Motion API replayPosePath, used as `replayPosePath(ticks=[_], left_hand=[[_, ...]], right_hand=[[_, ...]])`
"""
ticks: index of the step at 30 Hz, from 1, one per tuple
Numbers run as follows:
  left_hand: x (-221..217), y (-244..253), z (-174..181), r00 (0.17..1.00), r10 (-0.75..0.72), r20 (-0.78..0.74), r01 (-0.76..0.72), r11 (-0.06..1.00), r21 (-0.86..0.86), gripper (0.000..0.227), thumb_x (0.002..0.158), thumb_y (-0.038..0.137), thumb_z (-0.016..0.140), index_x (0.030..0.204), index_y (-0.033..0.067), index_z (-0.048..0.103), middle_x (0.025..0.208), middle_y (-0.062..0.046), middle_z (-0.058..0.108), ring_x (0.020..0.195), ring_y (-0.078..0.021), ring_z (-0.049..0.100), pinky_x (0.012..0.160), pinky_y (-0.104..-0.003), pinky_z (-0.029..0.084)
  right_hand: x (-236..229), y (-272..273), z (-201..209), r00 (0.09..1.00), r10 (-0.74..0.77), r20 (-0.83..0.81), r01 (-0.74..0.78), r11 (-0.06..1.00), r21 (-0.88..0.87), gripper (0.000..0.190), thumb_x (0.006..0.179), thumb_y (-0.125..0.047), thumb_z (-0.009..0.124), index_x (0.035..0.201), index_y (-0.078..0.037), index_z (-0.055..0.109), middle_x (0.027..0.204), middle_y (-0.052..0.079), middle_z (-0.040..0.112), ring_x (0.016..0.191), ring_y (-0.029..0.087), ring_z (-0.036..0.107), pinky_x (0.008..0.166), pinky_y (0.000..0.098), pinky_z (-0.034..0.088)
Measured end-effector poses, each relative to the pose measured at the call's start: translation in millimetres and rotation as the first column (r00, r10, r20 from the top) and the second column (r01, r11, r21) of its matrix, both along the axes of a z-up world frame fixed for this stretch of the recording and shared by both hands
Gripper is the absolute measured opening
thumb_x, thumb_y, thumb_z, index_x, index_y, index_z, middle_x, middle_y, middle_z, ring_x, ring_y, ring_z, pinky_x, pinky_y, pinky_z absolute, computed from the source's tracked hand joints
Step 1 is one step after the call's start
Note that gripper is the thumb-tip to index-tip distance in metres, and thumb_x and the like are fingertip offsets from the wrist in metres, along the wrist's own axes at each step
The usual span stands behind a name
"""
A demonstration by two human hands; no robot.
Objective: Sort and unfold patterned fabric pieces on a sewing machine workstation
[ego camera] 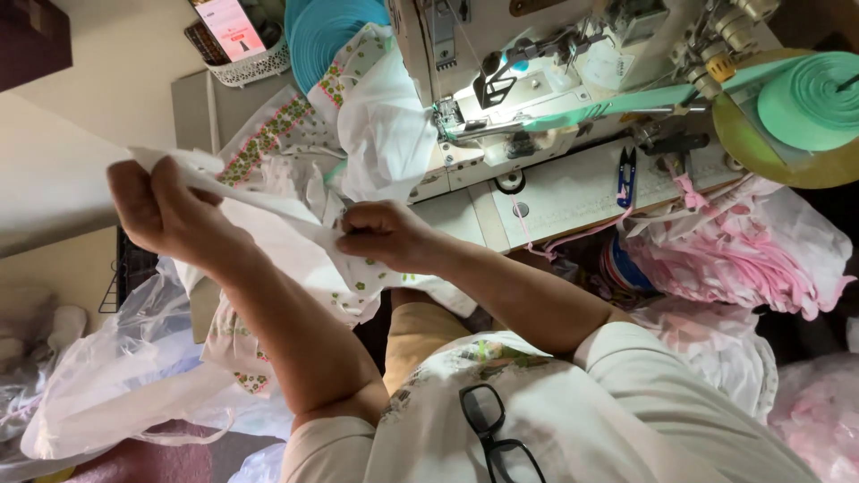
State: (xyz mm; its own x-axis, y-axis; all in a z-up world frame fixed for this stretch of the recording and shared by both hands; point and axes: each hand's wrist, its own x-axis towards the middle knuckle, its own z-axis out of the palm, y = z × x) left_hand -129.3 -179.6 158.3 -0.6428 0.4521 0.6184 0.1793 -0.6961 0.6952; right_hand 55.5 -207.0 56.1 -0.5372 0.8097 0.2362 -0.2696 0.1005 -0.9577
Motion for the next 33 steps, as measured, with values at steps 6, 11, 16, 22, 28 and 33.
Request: replayPosePath(ticks=[6,11,16,22,28,33], left_hand=[[98,29,-89,0.729,-0.445,-0.520,0.008,0.765,-0.644,0.013,0.097,0.017,0.054,0.087,0.0110,0.062,0.075,-0.019,0.065,0.079,-0.0431,0.067,0.070,-0.048,0.046],[130,42,-175,0.454,-0.262,-0.851,0.128,0.965,-0.229,0.025,0.080,0.008,0.066,0.104,0.0109,0.069,0.107,-0.009,0.070,0.107,-0.0294,0.069,0.096,-0.043,0.053],[131,43,-174,0.364,-0.181,-0.914,0.188,0.975,-0.118,0.027,0.086,0.001,0.055,0.106,0.0092,0.072,0.107,-0.012,0.071,0.102,-0.0311,0.071,0.092,-0.041,0.055],[123,47,-164,0.257,-0.137,-0.957,0.060,0.990,-0.126,0.014,0.090,0.017,0.063,0.097,0.0204,0.075,0.112,-0.003,0.070,0.098,-0.0246,0.071,0.086,-0.038,0.054],[118,69,-177,0.234,-0.146,-0.961,0.013,0.989,-0.147,0.027,0.090,0.020,0.055,0.110,0.0230,0.073,0.107,-0.003,0.064,0.089,-0.0291,0.071,0.079,-0.043,0.058],[135,42,-163,0.149,-0.021,-0.989,-0.123,0.992,-0.040,0.039,0.089,0.023,0.057,0.124,0.0204,0.074,0.118,-0.007,0.063,0.116,-0.0315,0.062,0.091,-0.046,0.053]], right_hand=[[96,-13,-38,0.983,-0.143,-0.115,0.081,0.901,-0.426,0.043,0.089,-0.012,0.079,0.127,-0.004,0.061,0.101,0.005,0.068,0.087,0.014,0.067,0.078,0.0312,0.057],[130,-16,-121,0.977,-0.204,0.064,0.212,0.896,-0.390,0.006,0.096,-0.011,0.070,0.097,-0.007,0.066,0.073,-0.002,0.058,0.069,0.008,0.056,0.062,0.0228,0.045],[148,-35,-71,0.989,0.020,0.146,0.042,0.911,-0.409,0.011,0.089,-0.004,0.074,0.100,-0.007,0.075,0.081,-0.005,0.072,0.072,0.005,0.060,0.069,0.0239,0.051],[155,-18,-121,0.989,-0.113,0.091,0.137,0.934,-0.330,0.011,0.095,-0.005,0.068,0.105,-0.003,0.073,0.084,-0.002,0.070,0.078,0.005,0.063,0.072,0.0244,0.053],[156,-19,-134,0.976,-0.204,0.083,0.219,0.940,-0.263,0.006,0.096,-0.005,0.066,0.097,-0.002,0.071,0.076,-0.002,0.064,0.071,0.006,0.059,0.063,0.0225,0.046],[160,-25,-137,0.969,-0.236,0.078,0.248,0.933,-0.262,0.008,0.097,-0.004,0.065,0.098,0.000,0.072,0.075,0.001,0.064,0.071,0.007,0.058,0.062,0.0232,0.046]])
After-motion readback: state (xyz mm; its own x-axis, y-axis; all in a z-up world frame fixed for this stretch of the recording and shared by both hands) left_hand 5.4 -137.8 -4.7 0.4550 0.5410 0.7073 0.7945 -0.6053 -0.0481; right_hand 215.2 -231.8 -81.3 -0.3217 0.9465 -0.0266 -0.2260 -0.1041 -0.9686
